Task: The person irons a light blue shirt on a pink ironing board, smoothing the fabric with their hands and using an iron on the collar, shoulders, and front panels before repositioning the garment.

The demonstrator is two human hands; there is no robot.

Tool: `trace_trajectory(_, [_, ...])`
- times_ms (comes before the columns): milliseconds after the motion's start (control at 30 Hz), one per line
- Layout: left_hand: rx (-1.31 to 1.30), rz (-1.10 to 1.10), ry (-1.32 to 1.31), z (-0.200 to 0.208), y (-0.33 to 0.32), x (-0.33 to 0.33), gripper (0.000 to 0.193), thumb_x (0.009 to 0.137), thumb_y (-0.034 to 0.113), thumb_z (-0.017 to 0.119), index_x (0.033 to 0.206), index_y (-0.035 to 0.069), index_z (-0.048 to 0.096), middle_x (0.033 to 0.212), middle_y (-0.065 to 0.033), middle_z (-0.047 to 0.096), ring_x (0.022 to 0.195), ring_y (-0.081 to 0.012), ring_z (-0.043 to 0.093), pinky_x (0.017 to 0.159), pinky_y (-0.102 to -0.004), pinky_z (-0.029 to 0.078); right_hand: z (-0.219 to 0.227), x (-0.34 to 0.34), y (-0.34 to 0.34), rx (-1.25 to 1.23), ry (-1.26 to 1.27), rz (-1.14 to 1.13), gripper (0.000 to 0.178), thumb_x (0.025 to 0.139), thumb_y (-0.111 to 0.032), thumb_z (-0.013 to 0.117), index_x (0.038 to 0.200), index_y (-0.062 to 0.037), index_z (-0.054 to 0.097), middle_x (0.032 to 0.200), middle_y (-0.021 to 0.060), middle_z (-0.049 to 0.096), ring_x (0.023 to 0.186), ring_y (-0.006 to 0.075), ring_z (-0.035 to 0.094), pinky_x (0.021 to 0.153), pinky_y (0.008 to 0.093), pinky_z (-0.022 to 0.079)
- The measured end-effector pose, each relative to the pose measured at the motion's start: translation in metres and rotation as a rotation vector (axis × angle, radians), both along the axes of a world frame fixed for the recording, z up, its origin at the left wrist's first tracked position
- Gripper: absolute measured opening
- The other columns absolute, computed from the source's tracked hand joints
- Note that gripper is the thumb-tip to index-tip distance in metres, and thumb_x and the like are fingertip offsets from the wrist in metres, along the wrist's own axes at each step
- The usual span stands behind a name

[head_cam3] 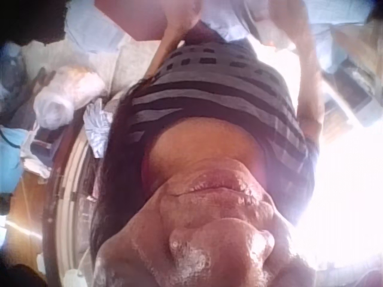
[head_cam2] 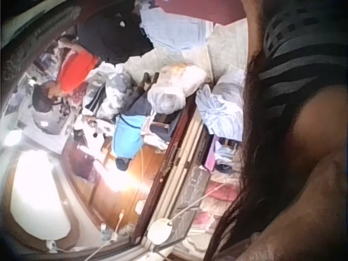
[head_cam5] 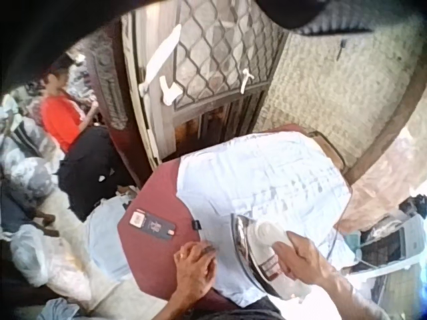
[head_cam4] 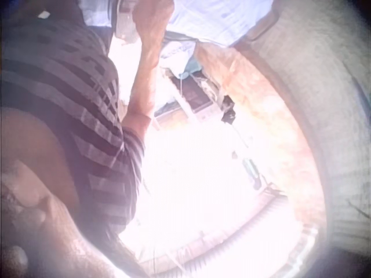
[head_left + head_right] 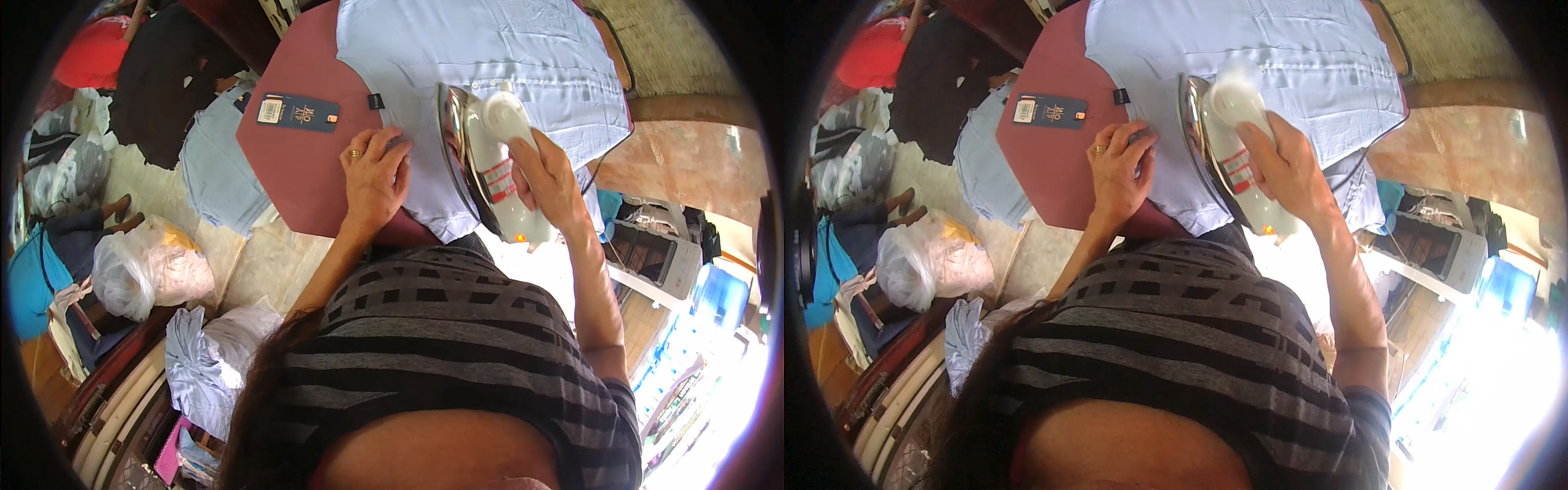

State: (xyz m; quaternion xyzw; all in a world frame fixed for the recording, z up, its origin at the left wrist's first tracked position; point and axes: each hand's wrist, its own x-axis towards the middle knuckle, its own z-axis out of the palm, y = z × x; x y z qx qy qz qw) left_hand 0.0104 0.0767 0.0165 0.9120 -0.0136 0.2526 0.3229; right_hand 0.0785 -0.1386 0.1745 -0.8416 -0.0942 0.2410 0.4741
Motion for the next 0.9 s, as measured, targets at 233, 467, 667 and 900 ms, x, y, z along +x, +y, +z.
trace_trajectory(233, [-0.026,0.005,-0.017,-0.003,-0.002,-0.001,0.025,0.077,0.007,0.07,0.101,0.016,0.069,0.12,0.0016,0.061,0.112,-0.0272,0.053,0.091,-0.0436,0.038,-0.026,0.043,0.027,-0.108,-0.056,0.117,0.041,0.099,-0.037,0.056,0.083,0.0008,0.054,0.057,0.0033,0.051,0.048,0.0096,0.049,0.045,0.0275,0.04])
trace_trajectory(467, [-0.068,-0.055,0.003,0.027,0.031,0.018,0.015,0.079,0.011,0.073,0.094,0.009,0.069,0.102,-0.0053,0.067,0.095,-0.0293,0.058,0.079,-0.0438,0.043,-0.031,0.054,0.034,-0.032,0.03,0.089,0.038,0.1,-0.035,0.054,0.089,0.0019,0.055,0.057,0.0036,0.05,0.046,0.01,0.048,0.043,0.0274,0.038])
trace_trajectory(667, [0.178,0.301,-0.136,0.016,0.089,0.119,0.024,0.084,0.032,0.072,0.083,0.009,0.065,0.08,-0.0068,0.062,0.08,-0.0306,0.059,0.069,-0.0436,0.042,-0.029,0.058,0.032,-0.048,0.056,0.14,0.036,0.101,-0.034,0.051,0.091,0.0003,0.056,0.057,0.0018,0.049,0.044,0.0086,0.045,0.042,0.0268,0.036])
trace_trajectory(900, [0.229,0.354,-0.104,-0.006,0.093,0.152,0.03,0.08,0.041,0.075,0.077,0.013,0.063,0.076,-0.0012,0.06,0.075,-0.0276,0.059,0.065,-0.0435,0.04,-0.013,0.069,0.043,-0.071,0.152,0.119,0.035,0.103,-0.032,0.047,0.095,0.0008,0.055,0.054,-0.0001,0.045,0.042,0.0076,0.042,0.04,0.0251,0.034])
